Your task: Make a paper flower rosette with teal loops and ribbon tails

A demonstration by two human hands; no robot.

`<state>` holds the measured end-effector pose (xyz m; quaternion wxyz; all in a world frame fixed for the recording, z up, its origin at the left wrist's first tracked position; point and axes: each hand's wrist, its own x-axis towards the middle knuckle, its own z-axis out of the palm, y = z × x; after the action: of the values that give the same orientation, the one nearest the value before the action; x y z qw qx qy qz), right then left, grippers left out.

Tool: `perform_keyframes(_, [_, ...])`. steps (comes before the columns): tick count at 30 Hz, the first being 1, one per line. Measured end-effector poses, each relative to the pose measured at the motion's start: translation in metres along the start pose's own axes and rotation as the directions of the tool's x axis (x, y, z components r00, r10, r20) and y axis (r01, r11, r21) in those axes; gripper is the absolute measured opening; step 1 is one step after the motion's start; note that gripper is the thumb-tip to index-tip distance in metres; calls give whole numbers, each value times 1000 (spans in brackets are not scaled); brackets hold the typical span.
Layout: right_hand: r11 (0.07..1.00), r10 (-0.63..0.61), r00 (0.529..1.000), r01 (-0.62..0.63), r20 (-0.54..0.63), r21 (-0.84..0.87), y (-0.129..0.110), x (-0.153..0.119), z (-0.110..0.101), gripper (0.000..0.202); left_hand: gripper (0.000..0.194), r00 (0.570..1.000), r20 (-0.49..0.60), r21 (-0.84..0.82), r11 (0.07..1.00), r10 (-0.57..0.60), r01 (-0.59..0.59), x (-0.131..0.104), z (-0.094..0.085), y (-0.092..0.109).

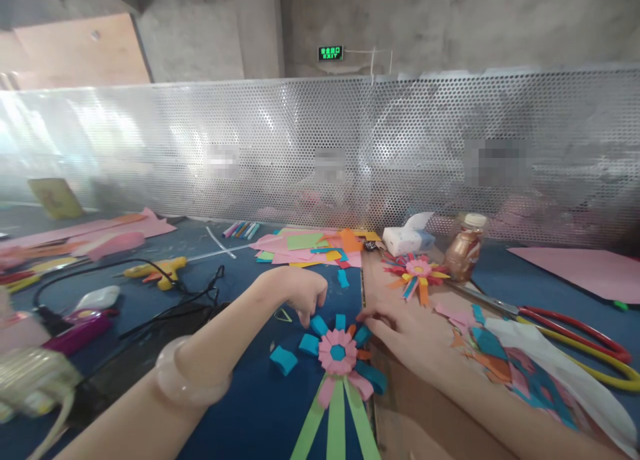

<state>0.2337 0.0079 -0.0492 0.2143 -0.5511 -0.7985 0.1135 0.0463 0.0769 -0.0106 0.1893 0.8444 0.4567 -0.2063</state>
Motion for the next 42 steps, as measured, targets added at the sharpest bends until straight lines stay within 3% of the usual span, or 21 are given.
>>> perform_keyframes(19, [1000,-9,1000,9,14,-1,-1,-1,-2,26,50,999,21,-78,996,50,-49,-3,0,-4])
perform_keyframes(30, [984,-62,997,55,38,169,9,-1,8,24,49,999,8,-61,998,34,-33,-1,1,-5])
perform_keyframes(35, [994,-73,996,69,44,82,2,-1,4,19,49,999,3,-56,998,35,-35,-1,2,-3])
perform_keyframes(42, [974,-226,973,225,43,17,-6,-7,1,16,40,997,20,-123,990,76,-73,0,3,-8])
